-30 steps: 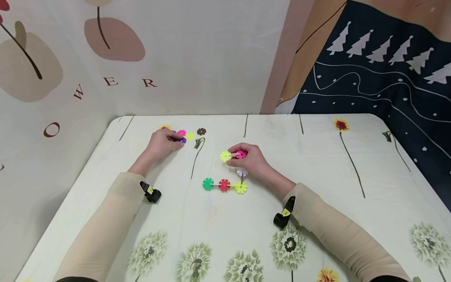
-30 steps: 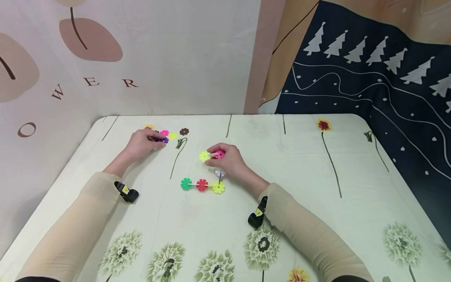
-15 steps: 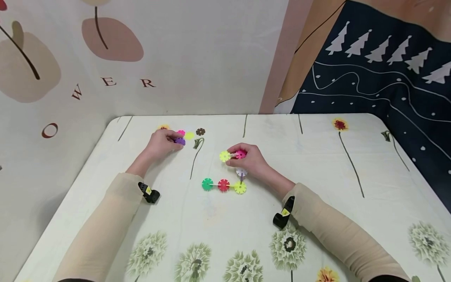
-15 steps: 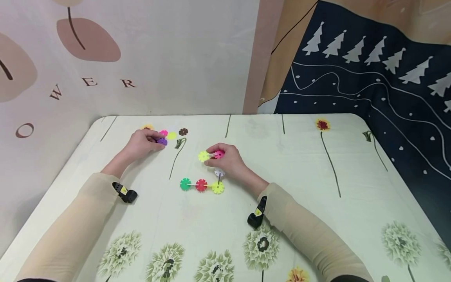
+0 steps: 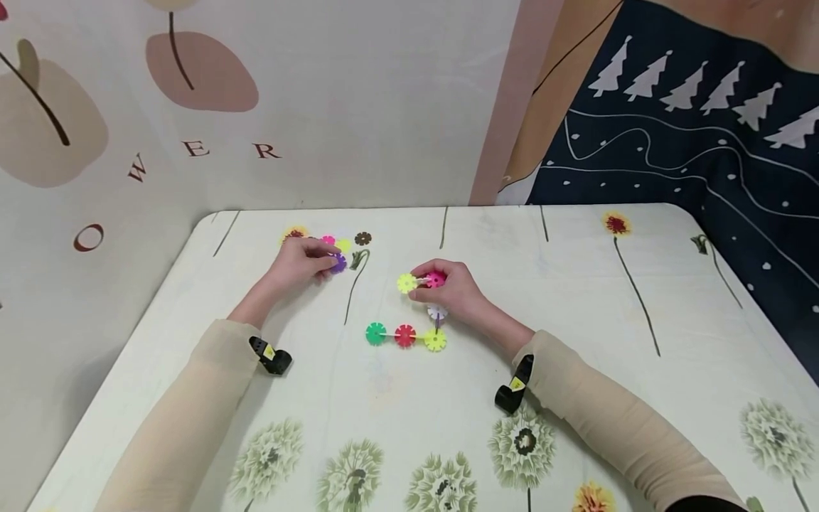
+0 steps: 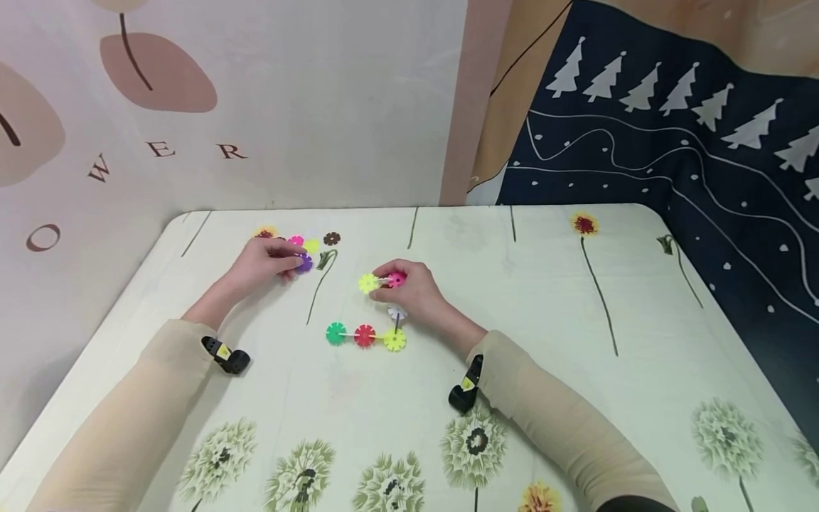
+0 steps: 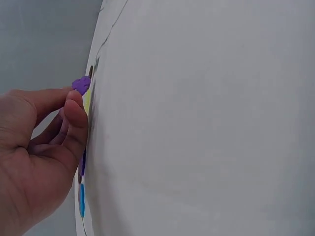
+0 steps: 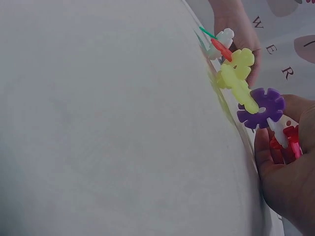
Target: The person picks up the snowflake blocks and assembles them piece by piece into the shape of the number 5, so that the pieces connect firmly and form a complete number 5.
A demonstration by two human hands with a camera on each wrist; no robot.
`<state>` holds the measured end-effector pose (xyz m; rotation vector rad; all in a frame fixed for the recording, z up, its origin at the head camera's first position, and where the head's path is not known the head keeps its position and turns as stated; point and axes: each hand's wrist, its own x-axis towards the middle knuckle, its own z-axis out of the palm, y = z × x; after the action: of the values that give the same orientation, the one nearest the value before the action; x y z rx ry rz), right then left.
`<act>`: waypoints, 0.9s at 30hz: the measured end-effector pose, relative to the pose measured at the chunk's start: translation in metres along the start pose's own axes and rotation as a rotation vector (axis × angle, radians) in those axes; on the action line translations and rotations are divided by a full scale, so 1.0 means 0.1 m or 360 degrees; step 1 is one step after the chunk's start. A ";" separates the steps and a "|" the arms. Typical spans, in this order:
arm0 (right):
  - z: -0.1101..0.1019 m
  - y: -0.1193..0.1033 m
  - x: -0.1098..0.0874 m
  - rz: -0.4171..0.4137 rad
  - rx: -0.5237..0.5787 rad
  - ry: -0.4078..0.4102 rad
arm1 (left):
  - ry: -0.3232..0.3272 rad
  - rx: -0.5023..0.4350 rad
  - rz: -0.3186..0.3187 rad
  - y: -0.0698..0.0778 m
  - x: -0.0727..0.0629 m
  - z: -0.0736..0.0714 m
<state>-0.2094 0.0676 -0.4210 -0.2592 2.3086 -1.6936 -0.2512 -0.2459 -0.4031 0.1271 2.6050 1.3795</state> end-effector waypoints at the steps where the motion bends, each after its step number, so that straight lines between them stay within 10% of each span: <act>1: 0.00 0.00 0.00 0.0001 0.0004 -0.0003 | -0.0014 -0.0023 0.0008 0.01 0.00 0.02; 27: -0.01 0.00 0.01 -0.0017 -0.0006 -0.0008 | -0.0314 -0.0311 0.0080 0.48 -0.05 0.55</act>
<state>-0.2103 0.0679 -0.4208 -0.2768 2.3112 -1.6918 -0.2356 -0.1750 -0.3927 0.2860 2.3098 1.5440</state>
